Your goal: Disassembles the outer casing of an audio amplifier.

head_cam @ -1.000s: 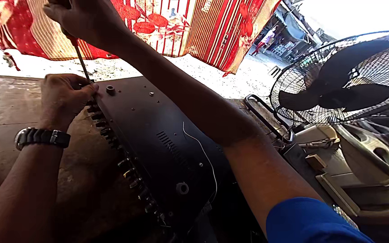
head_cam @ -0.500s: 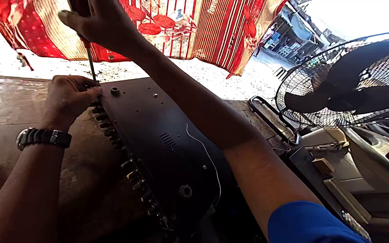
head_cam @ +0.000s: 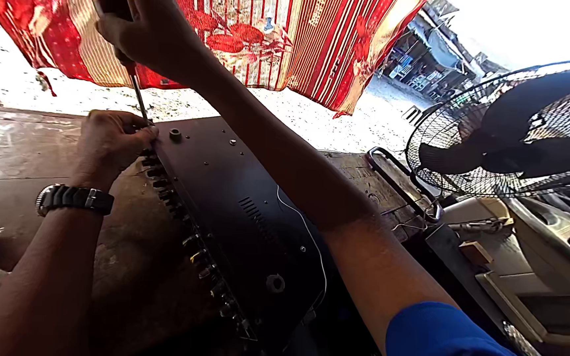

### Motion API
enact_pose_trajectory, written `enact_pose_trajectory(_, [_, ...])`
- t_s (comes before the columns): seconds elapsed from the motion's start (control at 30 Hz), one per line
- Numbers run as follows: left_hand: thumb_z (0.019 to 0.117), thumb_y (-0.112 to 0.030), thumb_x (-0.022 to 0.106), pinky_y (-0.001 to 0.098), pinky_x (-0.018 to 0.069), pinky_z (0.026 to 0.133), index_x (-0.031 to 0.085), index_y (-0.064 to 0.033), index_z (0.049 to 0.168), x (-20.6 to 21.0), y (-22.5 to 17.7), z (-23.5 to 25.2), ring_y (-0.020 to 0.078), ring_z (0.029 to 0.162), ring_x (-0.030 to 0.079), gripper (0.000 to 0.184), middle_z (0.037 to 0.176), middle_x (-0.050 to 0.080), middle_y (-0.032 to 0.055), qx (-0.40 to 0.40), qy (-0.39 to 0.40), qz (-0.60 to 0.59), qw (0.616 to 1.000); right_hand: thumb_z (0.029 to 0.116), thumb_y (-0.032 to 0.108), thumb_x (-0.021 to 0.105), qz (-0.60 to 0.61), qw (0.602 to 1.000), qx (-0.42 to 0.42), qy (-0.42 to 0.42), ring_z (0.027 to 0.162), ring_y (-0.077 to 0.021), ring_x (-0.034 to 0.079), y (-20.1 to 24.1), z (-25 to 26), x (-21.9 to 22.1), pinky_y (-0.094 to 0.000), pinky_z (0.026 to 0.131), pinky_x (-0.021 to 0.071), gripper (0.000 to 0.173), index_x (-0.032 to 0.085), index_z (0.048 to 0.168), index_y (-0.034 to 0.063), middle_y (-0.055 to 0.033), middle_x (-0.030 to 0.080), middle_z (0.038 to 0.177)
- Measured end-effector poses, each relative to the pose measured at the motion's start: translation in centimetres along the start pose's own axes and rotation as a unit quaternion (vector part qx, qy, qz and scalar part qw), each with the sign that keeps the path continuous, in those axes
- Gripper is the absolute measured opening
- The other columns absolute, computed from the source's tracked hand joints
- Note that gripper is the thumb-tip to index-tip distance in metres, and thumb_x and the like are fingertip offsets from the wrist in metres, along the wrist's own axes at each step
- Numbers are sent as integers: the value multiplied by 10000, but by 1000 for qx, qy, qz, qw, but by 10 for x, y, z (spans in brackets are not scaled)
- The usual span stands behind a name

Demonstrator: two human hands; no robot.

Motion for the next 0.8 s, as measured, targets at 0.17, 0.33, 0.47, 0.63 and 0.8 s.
enact_pose_trajectory(0.17, [975,-300,678,606,513,738,759,-95,1018,1,-2,1,270,737,682,224,802,718,114,5,4,11,1000,877,310,829,-113,990,-6,-83,555,-117,612,-8,-2,-5,-325,523,542,300,679,766,75,-18,610,628])
enact_pose_trajectory(0.33, [960,-275,682,579,484,667,771,-130,1016,-1,1,3,233,659,623,179,740,686,82,17,10,15,1000,865,-38,685,11,998,-4,-61,512,-122,597,-4,-6,-10,-294,495,545,102,632,777,-35,-75,591,610])
enact_pose_trajectory(0.47, [956,-252,690,556,507,675,769,-133,1017,0,-1,2,210,669,642,154,766,705,77,5,12,0,1000,894,251,803,-93,990,22,-100,547,-123,606,-12,-11,-18,-338,522,540,243,695,781,65,-25,611,624])
enact_pose_trajectory(0.63, [942,-320,709,601,513,701,760,-100,1007,-1,2,2,263,692,661,236,785,710,114,0,-12,9,1000,907,-44,648,0,997,-21,-68,534,-114,587,-6,-11,-17,-290,508,533,121,646,787,-35,-69,586,622])
enact_pose_trajectory(0.8, [953,-342,698,611,500,707,754,-83,1022,-3,1,-2,280,688,645,275,777,695,127,2,-23,28,999,922,243,786,-84,992,-3,-91,553,-120,607,-17,-11,-12,-325,520,548,272,676,763,52,-30,604,629])
Point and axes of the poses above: each hand's wrist, its own z-axis towards the middle knuckle, its own x-axis out of the palm, y = z × x, the point moved 6 cm from there along z, towards the middle knuckle
